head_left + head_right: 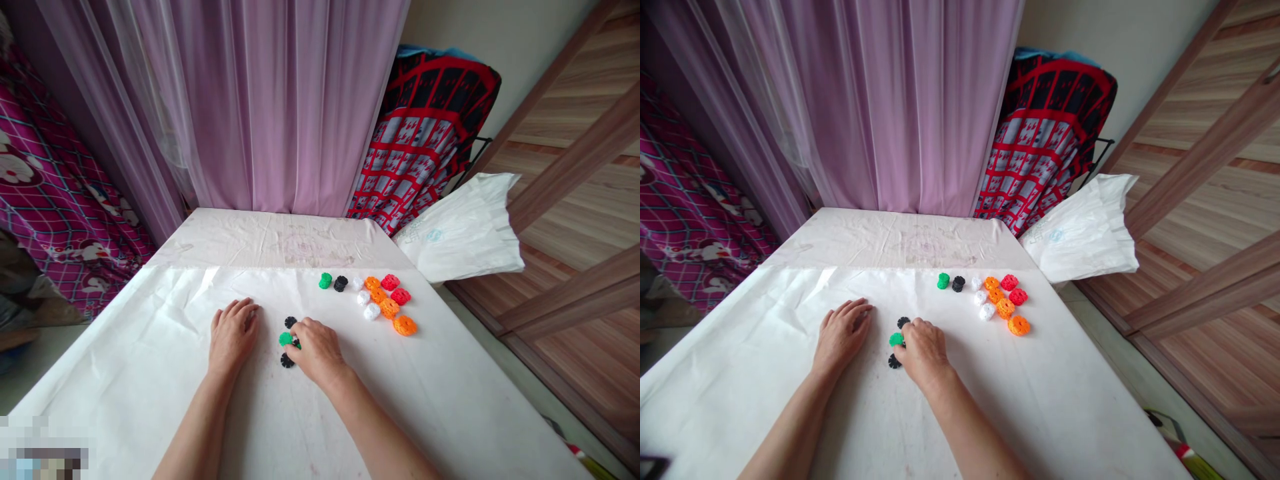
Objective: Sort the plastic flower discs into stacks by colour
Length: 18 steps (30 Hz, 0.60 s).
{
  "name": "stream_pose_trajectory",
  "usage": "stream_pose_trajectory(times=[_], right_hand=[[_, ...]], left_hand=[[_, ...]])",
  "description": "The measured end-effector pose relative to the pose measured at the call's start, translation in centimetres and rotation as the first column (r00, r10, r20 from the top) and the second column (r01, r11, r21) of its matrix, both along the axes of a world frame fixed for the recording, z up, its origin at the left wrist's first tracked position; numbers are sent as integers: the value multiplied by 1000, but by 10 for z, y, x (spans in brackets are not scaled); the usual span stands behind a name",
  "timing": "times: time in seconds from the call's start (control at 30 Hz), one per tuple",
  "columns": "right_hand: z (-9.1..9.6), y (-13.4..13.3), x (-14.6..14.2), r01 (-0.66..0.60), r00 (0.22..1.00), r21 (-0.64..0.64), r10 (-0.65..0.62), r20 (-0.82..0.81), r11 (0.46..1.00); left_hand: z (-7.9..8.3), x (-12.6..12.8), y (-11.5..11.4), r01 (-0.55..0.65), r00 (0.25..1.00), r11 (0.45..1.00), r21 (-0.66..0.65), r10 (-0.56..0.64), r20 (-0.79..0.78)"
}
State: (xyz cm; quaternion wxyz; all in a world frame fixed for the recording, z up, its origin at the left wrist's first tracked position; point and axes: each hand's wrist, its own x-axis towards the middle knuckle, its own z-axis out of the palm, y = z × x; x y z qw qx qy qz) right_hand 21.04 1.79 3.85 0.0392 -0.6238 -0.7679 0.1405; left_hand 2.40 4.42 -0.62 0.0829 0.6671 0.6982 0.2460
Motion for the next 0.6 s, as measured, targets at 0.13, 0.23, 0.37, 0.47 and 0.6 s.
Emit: stream_pose_trajectory(times=[0.13, 0.23, 0.37, 0.47, 0.6], right_hand=[[2, 2, -3, 11, 1000, -3, -11, 12, 1000], [3, 3, -8, 6, 1000, -19, -6, 23, 1000], [1, 3, -9, 0, 1000, -14, 0, 17, 1000], [5, 10, 5, 38, 999, 30, -38, -17, 999], [21, 44, 45, 190, 982, 172, -187, -33, 967]], left_hand=[[0, 1, -1, 3, 1000, 1000, 7, -3, -4], [1, 1, -1, 1, 1000, 1000, 1, -1, -3], [3, 1, -1, -3, 1000, 1000, -20, 3, 10], [3, 1, -1, 4, 1000, 1000, -21, -3, 17], [4, 0, -1, 6, 1000, 999, -44, -5, 21]])
